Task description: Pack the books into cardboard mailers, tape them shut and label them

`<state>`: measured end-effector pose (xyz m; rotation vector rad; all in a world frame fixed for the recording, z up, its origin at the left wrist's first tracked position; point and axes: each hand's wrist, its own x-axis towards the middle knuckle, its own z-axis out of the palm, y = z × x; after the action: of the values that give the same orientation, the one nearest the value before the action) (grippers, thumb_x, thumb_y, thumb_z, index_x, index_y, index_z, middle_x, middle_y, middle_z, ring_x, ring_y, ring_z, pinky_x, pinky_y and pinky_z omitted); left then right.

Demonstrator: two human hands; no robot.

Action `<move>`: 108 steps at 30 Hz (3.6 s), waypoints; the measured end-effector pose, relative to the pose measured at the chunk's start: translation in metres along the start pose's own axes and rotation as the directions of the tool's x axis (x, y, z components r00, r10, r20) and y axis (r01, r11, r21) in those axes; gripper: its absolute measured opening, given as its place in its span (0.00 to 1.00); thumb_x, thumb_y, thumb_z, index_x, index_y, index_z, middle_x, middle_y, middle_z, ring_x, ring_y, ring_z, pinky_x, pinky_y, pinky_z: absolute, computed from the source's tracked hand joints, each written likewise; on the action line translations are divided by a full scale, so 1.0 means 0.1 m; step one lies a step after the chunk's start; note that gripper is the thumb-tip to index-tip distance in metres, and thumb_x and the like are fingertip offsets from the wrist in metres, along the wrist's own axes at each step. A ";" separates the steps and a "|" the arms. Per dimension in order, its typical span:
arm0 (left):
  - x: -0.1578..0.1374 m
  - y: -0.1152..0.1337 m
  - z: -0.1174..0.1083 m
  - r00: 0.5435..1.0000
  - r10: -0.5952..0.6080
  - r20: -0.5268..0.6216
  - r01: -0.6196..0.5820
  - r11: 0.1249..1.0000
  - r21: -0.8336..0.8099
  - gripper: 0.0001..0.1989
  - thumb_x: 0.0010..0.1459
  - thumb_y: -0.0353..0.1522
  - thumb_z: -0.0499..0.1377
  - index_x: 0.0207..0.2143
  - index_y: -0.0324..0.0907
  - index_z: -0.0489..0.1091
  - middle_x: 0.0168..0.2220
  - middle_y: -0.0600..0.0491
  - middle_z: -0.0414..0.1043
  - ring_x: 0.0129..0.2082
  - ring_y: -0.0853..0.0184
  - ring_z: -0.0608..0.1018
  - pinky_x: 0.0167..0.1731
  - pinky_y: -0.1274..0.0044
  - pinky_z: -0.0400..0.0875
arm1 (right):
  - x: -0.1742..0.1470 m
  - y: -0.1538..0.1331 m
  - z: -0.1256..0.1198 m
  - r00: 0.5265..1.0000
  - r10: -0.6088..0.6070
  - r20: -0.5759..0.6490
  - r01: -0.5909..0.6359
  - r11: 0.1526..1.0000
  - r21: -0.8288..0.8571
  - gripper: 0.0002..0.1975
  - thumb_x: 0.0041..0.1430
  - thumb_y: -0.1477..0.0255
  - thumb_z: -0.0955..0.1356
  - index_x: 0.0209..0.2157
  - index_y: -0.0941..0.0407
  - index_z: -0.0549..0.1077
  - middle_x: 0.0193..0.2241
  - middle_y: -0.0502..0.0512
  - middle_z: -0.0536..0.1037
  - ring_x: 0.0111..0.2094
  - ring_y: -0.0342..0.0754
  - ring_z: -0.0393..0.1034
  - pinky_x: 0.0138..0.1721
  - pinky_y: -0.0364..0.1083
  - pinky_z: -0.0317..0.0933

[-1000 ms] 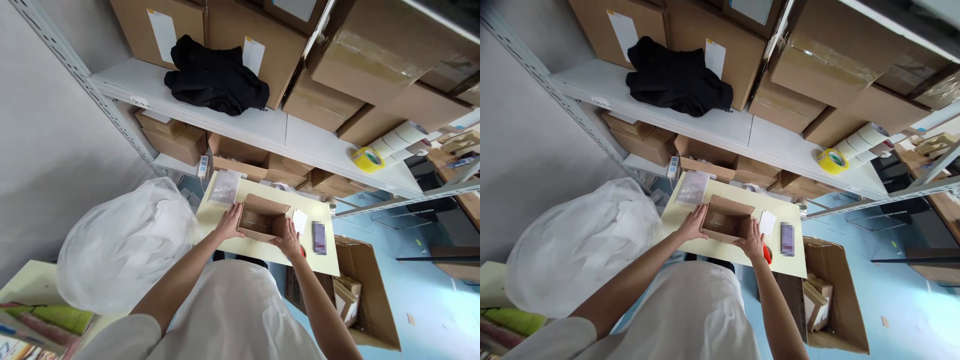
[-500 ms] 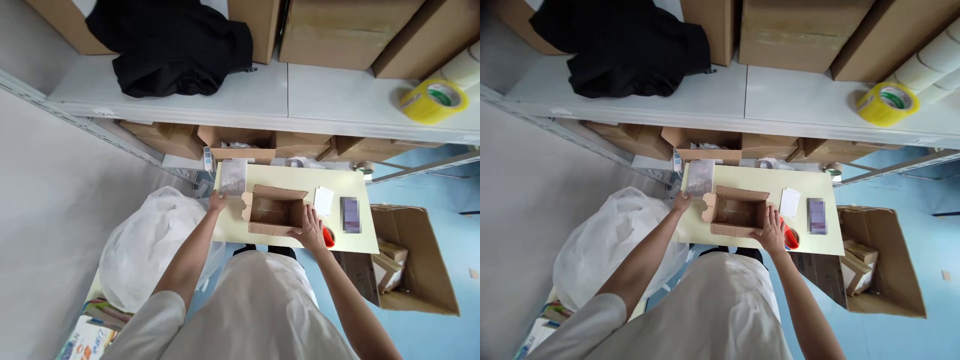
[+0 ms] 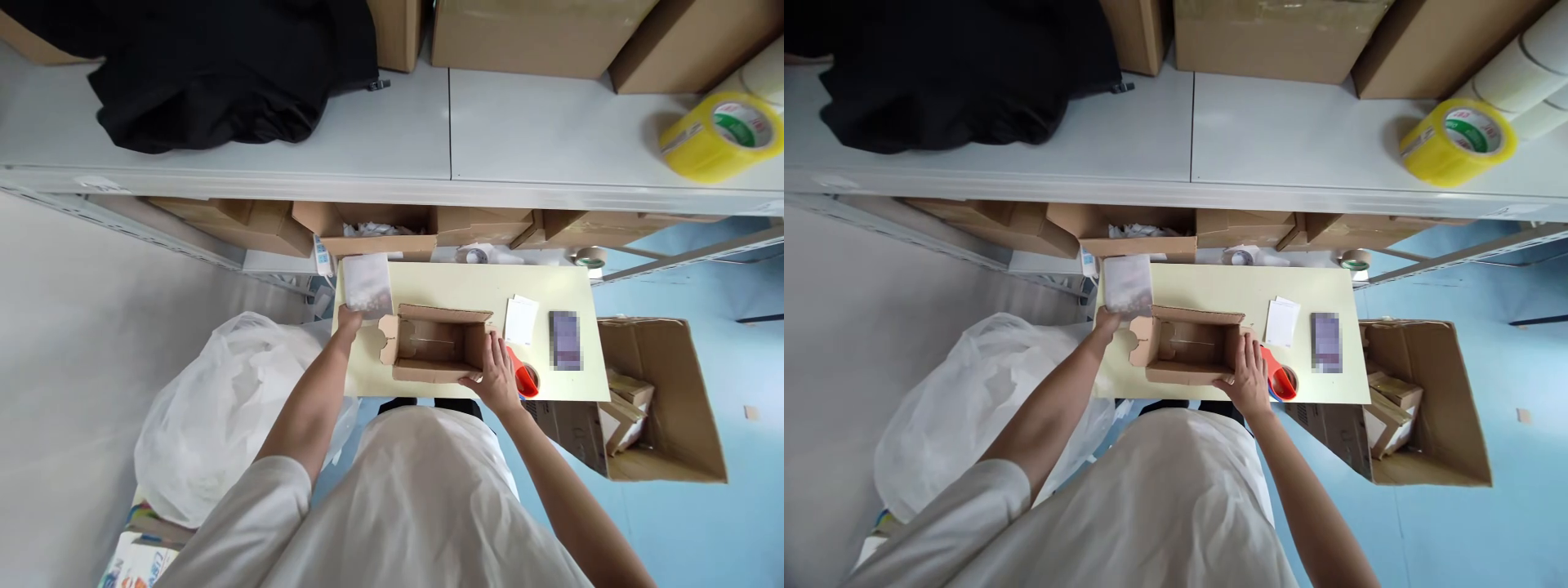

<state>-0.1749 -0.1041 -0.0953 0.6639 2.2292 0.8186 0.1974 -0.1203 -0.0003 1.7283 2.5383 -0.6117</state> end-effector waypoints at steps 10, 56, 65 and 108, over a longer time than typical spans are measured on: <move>-0.51 0.18 -0.87 0.968 0.139 -0.209 -0.144 0.990 -0.008 0.17 0.51 0.25 0.55 0.46 0.40 0.64 0.42 0.47 0.73 0.44 0.61 0.75 0.49 0.71 0.67 | 0.14 0.02 0.14 0.995 -0.043 -0.091 0.046 0.998 0.033 0.58 0.50 0.49 0.68 0.66 0.60 0.29 0.67 0.66 0.38 0.67 0.64 0.35 0.60 0.61 0.46; -1.81 0.91 -0.22 0.589 0.672 0.450 -0.787 0.348 0.510 0.25 0.57 0.25 0.49 0.58 0.42 0.62 0.54 0.42 0.65 0.55 0.54 0.65 0.61 0.58 0.46 | 0.22 -0.10 -0.08 1.000 0.001 0.010 -0.002 0.990 0.138 0.59 0.40 0.64 0.76 0.67 0.51 0.39 0.68 0.61 0.33 0.67 0.61 0.27 0.62 0.59 0.45; -1.58 -0.18 -0.65 0.673 0.577 0.463 -0.720 0.653 0.234 0.70 0.35 0.53 0.66 0.66 0.37 0.22 0.67 0.31 0.30 0.67 0.44 0.42 0.60 0.54 0.48 | 0.09 0.49 0.09 0.984 0.057 -0.169 0.036 0.862 0.505 0.32 0.64 0.68 0.52 0.67 0.54 0.33 0.66 0.64 0.51 0.64 0.53 0.52 0.58 0.57 0.57; -1.42 0.11 -0.23 0.720 0.643 0.260 -0.682 0.725 0.097 0.29 0.59 0.30 0.49 0.63 0.39 0.51 0.60 0.39 0.59 0.60 0.58 0.64 0.58 0.63 0.60 | 0.13 -0.11 0.17 0.960 -0.247 -0.132 0.266 0.951 0.157 0.23 0.63 0.73 0.57 0.59 0.53 0.63 0.65 0.59 0.54 0.66 0.60 0.43 0.59 0.63 0.52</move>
<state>-0.0964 -0.1962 -0.0160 1.6376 1.8708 0.8180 0.1785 -0.1178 -0.0154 1.5267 2.8967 -0.7900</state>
